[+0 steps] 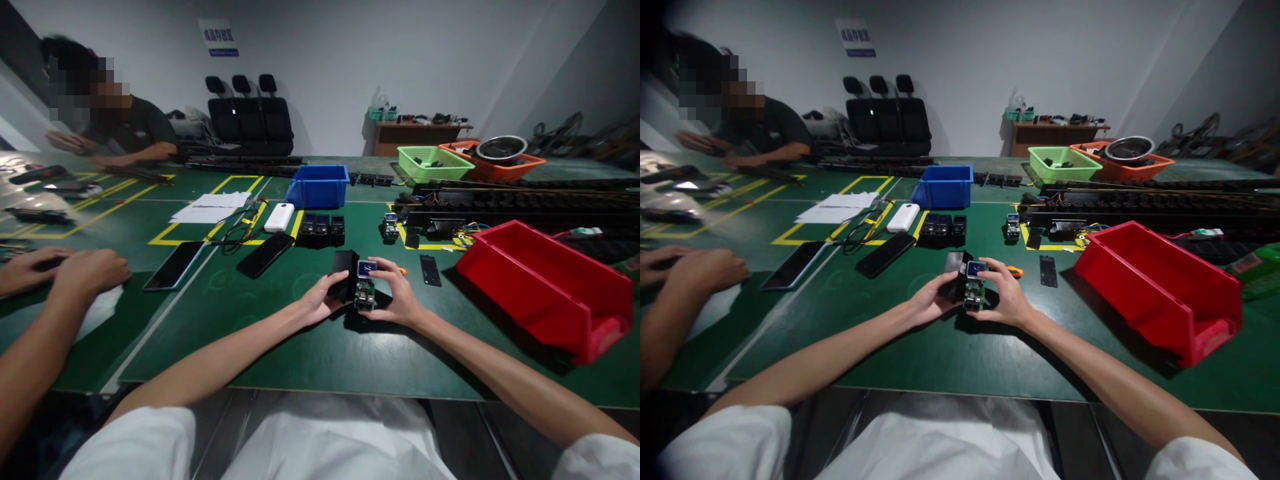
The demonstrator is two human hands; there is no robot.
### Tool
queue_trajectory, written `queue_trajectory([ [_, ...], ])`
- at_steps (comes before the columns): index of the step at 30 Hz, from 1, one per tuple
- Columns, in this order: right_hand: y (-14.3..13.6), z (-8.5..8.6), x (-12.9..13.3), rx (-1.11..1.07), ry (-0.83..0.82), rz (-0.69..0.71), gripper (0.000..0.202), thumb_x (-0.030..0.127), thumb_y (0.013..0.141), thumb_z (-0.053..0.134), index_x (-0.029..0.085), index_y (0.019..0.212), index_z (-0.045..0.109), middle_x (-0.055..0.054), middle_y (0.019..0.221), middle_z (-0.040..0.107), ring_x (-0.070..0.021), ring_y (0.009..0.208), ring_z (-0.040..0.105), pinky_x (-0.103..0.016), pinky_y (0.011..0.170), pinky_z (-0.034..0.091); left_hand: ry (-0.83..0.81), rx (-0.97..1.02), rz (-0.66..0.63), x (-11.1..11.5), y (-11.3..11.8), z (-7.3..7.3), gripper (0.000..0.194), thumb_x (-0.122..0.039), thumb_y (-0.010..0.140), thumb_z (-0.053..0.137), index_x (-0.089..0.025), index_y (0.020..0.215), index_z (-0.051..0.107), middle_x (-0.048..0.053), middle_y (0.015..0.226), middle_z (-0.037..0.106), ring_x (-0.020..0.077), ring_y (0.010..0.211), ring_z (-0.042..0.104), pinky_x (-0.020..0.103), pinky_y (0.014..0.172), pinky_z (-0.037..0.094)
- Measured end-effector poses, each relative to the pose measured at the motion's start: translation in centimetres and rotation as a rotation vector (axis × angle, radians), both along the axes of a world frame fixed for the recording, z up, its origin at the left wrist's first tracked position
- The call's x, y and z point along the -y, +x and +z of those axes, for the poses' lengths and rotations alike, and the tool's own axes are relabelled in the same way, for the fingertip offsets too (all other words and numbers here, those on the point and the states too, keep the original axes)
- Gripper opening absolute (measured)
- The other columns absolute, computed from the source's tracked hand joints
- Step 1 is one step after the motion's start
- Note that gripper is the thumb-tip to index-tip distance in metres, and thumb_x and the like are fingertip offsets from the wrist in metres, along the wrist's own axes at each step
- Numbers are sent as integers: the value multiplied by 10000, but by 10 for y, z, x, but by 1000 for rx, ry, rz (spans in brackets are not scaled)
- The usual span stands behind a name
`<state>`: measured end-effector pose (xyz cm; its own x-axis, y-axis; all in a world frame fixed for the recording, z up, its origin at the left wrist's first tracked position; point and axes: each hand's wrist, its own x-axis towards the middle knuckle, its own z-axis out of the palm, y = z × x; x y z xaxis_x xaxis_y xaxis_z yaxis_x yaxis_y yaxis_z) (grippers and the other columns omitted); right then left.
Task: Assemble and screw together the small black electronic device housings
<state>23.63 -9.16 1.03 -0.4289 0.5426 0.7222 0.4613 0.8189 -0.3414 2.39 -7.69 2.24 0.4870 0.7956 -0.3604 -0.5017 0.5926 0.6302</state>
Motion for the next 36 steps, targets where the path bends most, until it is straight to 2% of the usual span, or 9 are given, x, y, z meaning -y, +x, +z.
queue_trajectory([
  [4, 1, 1, 1, 59, -16, -14, 782, 454, 665, 816, 274, 1335, 455, -161, 1449, 410, -363, 1321, 461, -576, 1011, 464, -18, 1, -22, 0, -4, 1, 234, -224, 785, 720, -141, 1001, 687, 55, 902, 750, 166, 769, 704, 294, 720, 567],
  [11, 0, 4, 1, 45, -53, -11, 881, 458, 664, 818, 252, 1413, 402, -171, 1435, 435, -353, 1325, 459, -566, 1049, 443, 0, 3, -45, 0, -10, 4, 316, -205, 822, 672, -127, 1128, 662, 81, 932, 755, 180, 790, 709, 317, 776, 561],
  [17, 1, 4, 1, 34, -84, -1, 908, 449, 658, 824, 249, 1421, 376, -171, 1434, 433, -346, 1328, 455, -551, 1038, 461, -46, 37, -71, -2, -16, 1, 253, -220, 857, 632, -101, 1077, 666, 111, 944, 756, 198, 829, 723, 341, 857, 564],
  [22, 1, 2, 0, -8, -117, 8, 950, 452, 630, 844, 271, 1423, 352, -164, 1430, 439, -349, 1316, 464, -549, 1003, 493, -97, 14, -75, -3, -18, 2, 235, -247, 878, 600, -83, 1030, 672, 123, 913, 758, 205, 823, 732, 346, 853, 579],
  [29, -1, 1, 2, -92, -197, 35, 989, 424, 623, 852, 276, 1440, 314, -161, 1442, 427, -345, 1339, 437, -475, 886, 577, -108, 12, -71, -3, -19, 3, 273, -261, 885, 588, -77, 1070, 669, 139, 953, 759, 221, 869, 735, 375, 908, 566],
  [36, -3, 4, 2, -54, -166, -11, 933, 429, 636, 843, 268, 1418, 360, -170, 1429, 439, -366, 1328, 451, -558, 980, 509, -129, 22, -87, -5, -20, 3, 302, -277, 903, 560, -64, 1089, 664, 147, 989, 755, 226, 925, 730, 370, 941, 552],
])
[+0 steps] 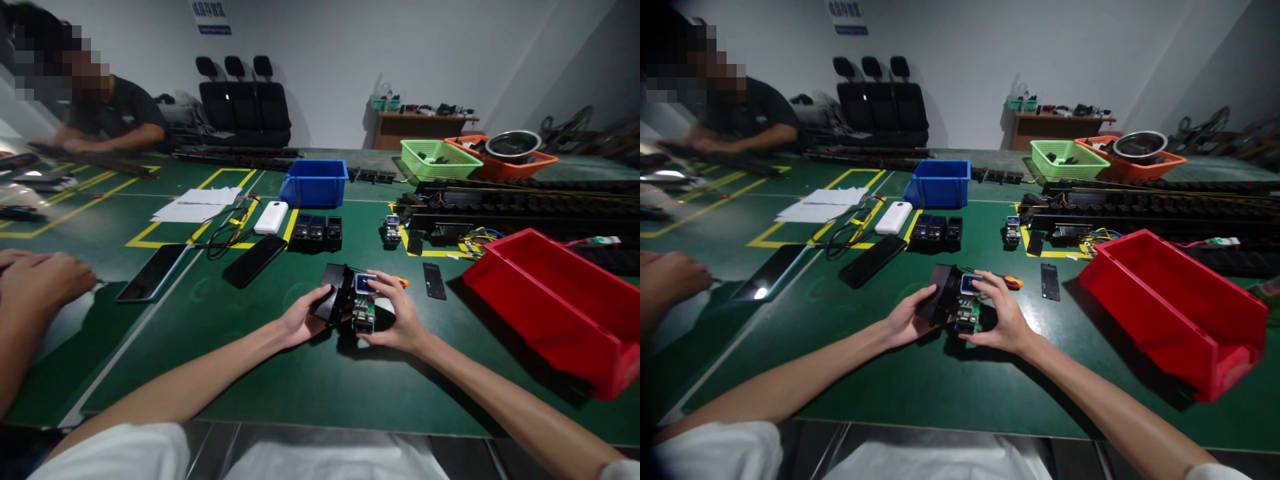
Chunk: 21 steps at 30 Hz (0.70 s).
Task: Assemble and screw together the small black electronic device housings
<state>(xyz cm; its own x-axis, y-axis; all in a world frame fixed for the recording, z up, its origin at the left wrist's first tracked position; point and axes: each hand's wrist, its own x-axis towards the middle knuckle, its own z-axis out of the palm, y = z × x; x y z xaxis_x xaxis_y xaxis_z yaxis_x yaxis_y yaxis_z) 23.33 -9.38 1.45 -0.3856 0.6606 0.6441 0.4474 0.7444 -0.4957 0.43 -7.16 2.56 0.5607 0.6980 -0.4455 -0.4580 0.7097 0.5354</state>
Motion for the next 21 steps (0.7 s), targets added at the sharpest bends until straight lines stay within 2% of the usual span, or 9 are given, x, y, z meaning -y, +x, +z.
queue_trajectory([
  [12, -4, 2, -5, -36, -55, -42, 933, 468, 584, 860, 285, 1369, 391, -157, 1390, 484, -381, 1286, 499, -592, 990, 489, -63, 22, 2, -6, -3, 1, 299, -262, 897, 568, -89, 1112, 685, 140, 1039, 750, 232, 944, 724, 388, 938, 548],
  [21, -2, 0, -9, -2, -78, -4, 1008, 441, 614, 855, 307, 1454, 313, -151, 1455, 414, -388, 1327, 453, -601, 1042, 452, -98, 64, 10, -9, -4, 2, 287, -245, 911, 547, -106, 1111, 698, 133, 1092, 739, 233, 976, 714, 386, 919, 553],
])
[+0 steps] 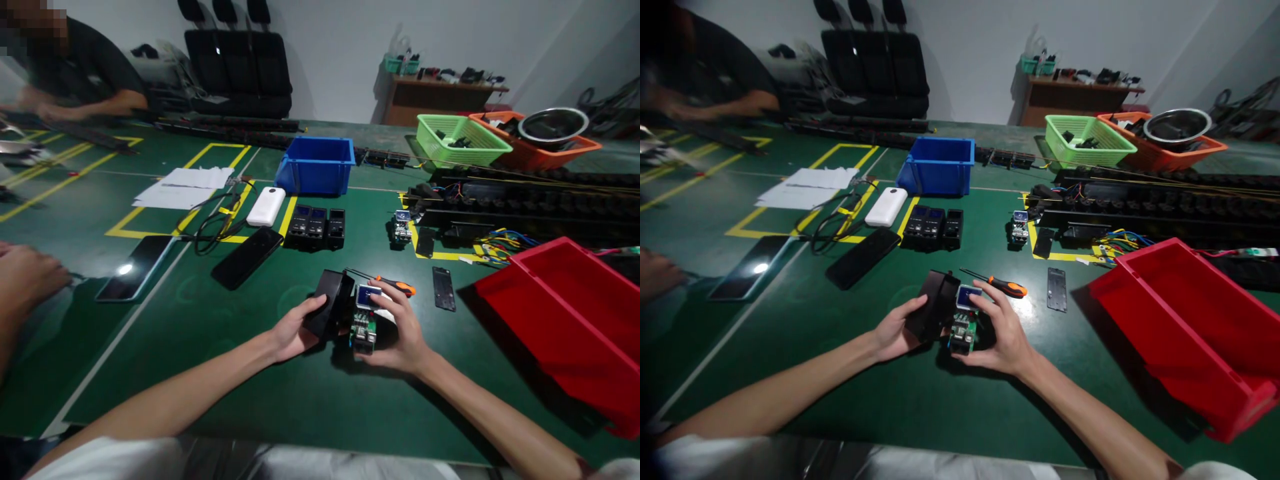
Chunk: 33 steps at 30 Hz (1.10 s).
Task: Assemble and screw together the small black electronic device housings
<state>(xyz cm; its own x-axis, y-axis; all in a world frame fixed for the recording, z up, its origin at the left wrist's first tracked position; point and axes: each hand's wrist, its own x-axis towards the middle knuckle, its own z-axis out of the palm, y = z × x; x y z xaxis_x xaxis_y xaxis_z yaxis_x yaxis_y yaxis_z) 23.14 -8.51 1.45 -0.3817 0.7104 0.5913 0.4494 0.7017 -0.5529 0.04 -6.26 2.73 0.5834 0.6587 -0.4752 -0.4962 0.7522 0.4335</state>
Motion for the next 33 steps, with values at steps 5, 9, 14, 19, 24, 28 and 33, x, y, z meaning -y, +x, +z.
queue_trajectory([
  [5, 2, 2, -2, 50, -32, -7, 1008, 437, 652, 831, 290, 1489, 288, -159, 1474, 367, -384, 1357, 415, -569, 1059, 451, -26, 45, -17, -1, 0, -1, 290, -263, 915, 544, -102, 1094, 706, 131, 1069, 745, 226, 968, 711, 376, 928, 545],
  [9, 4, 2, -2, 37, -52, 10, 1003, 439, 649, 832, 280, 1484, 300, -162, 1460, 383, -377, 1347, 428, -560, 1052, 458, -5, 33, -26, -3, 0, -2, 306, -275, 907, 556, -97, 1112, 697, 145, 1070, 741, 246, 1010, 700, 399, 970, 518],
  [14, 7, -2, -5, -12, -28, 20, 989, 435, 627, 846, 242, 1461, 351, -176, 1442, 405, -372, 1321, 459, -550, 1028, 473, 6, 24, -46, -3, 1, -1, 356, -292, 907, 555, -91, 1180, 664, 156, 1156, 711, 264, 1086, 674, 454, 1067, 443],
  [19, 8, -2, -6, -33, -2, 37, 973, 428, 614, 855, 206, 1439, 390, -192, 1433, 419, -366, 1308, 479, -530, 1041, 467, 7, 39, -60, -4, 1, 0, 357, -296, 922, 529, -88, 1178, 668, 154, 1145, 715, 266, 1112, 663, 483, 1125, 377],
  [24, 7, 0, -3, -37, 6, 22, 959, 424, 617, 852, 218, 1431, 390, -186, 1429, 423, -362, 1310, 477, -526, 1025, 480, 11, 47, -70, -6, 1, -1, 338, -285, 926, 526, -90, 1154, 680, 150, 1118, 726, 255, 1059, 684, 479, 1107, 398],
  [28, 7, 1, -3, -44, 1, 38, 947, 423, 624, 848, 215, 1424, 386, -189, 1427, 423, -359, 1313, 476, -532, 1030, 473, 25, 63, -73, -6, -1, -3, 323, -272, 913, 550, -93, 1148, 682, 151, 1081, 737, 252, 1005, 702, 484, 1084, 420],
  [33, 6, 3, -5, -42, -12, 37, 950, 422, 624, 850, 211, 1424, 383, -193, 1431, 420, -363, 1319, 469, -529, 1030, 474, -6, 75, -73, -7, -4, -4, 310, -275, 913, 552, -104, 1131, 691, 142, 1080, 739, 250, 1031, 696, 488, 1108, 394],
])
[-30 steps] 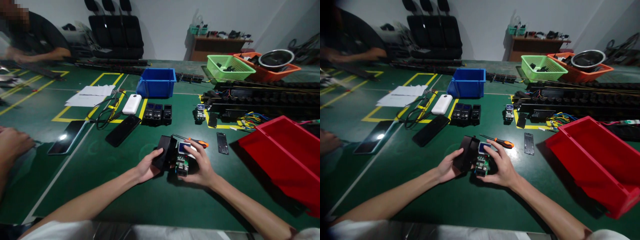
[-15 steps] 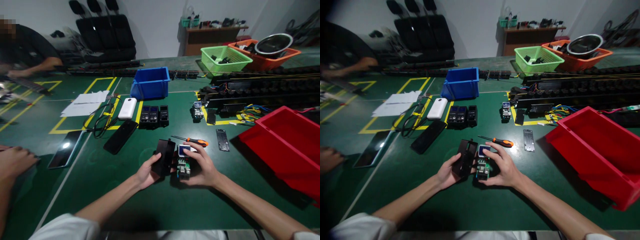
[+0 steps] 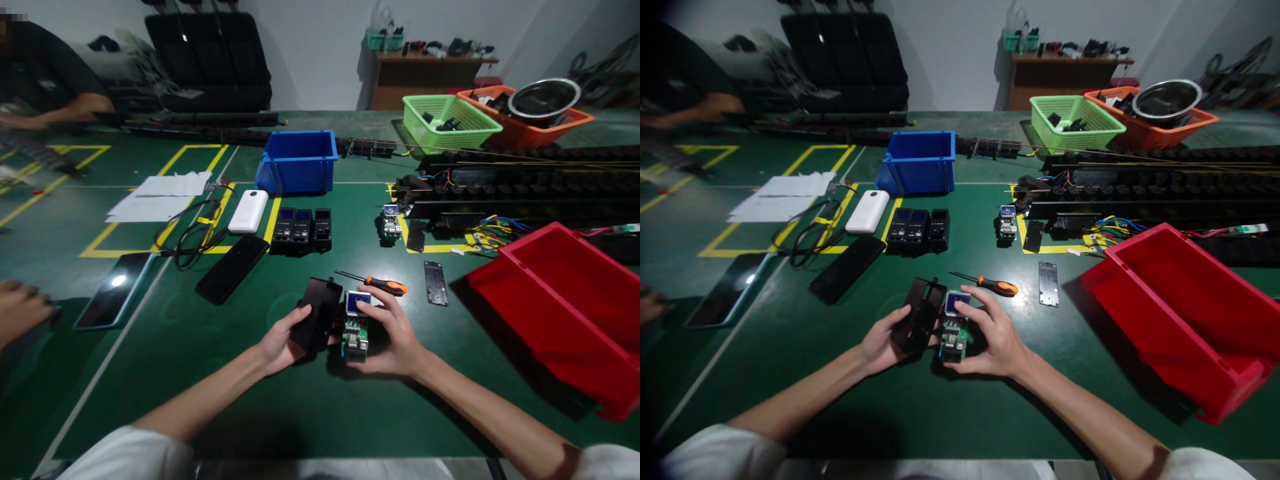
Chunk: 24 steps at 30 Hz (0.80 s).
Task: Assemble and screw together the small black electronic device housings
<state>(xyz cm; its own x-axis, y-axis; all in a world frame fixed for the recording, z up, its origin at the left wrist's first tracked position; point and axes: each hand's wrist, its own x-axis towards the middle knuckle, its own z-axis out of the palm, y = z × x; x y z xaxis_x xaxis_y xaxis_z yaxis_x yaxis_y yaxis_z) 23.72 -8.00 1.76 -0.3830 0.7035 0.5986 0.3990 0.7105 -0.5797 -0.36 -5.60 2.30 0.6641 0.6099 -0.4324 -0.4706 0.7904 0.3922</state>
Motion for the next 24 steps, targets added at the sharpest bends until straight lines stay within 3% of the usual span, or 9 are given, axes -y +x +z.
queue_trajectory([
  [6, 0, 0, 0, 10, -34, 3, 958, 432, 632, 844, 214, 1437, 371, -189, 1453, 393, -358, 1333, 451, -523, 1024, 481, -32, -15, -9, -2, 0, 1, 372, -303, 922, 534, -82, 1194, 659, 167, 1156, 709, 273, 1113, 664, 490, 1131, 365],
  [11, 0, 0, 0, 32, -38, -5, 961, 430, 640, 840, 218, 1446, 362, -189, 1452, 393, -362, 1337, 444, -529, 1029, 475, -27, -5, 0, 0, 0, 0, 317, -275, 911, 554, -103, 1144, 684, 142, 1059, 745, 258, 1049, 693, 502, 1123, 371],
  [15, 0, -2, -2, 36, -34, 9, 974, 432, 648, 834, 237, 1463, 338, -187, 1459, 376, -357, 1345, 434, -489, 963, 529, -26, 11, -9, 0, -1, -2, 326, -285, 927, 527, -97, 1140, 686, 147, 1108, 730, 248, 1065, 686, 487, 1142, 350],
  [24, -1, -3, -2, 48, -19, 1, 945, 424, 648, 829, 234, 1447, 362, -190, 1454, 374, -366, 1339, 436, -526, 991, 501, -8, -19, 7, 0, 1, 2, 321, -271, 926, 525, -89, 1140, 680, 156, 1093, 733, 250, 1055, 683, 491, 1113, 375],
])
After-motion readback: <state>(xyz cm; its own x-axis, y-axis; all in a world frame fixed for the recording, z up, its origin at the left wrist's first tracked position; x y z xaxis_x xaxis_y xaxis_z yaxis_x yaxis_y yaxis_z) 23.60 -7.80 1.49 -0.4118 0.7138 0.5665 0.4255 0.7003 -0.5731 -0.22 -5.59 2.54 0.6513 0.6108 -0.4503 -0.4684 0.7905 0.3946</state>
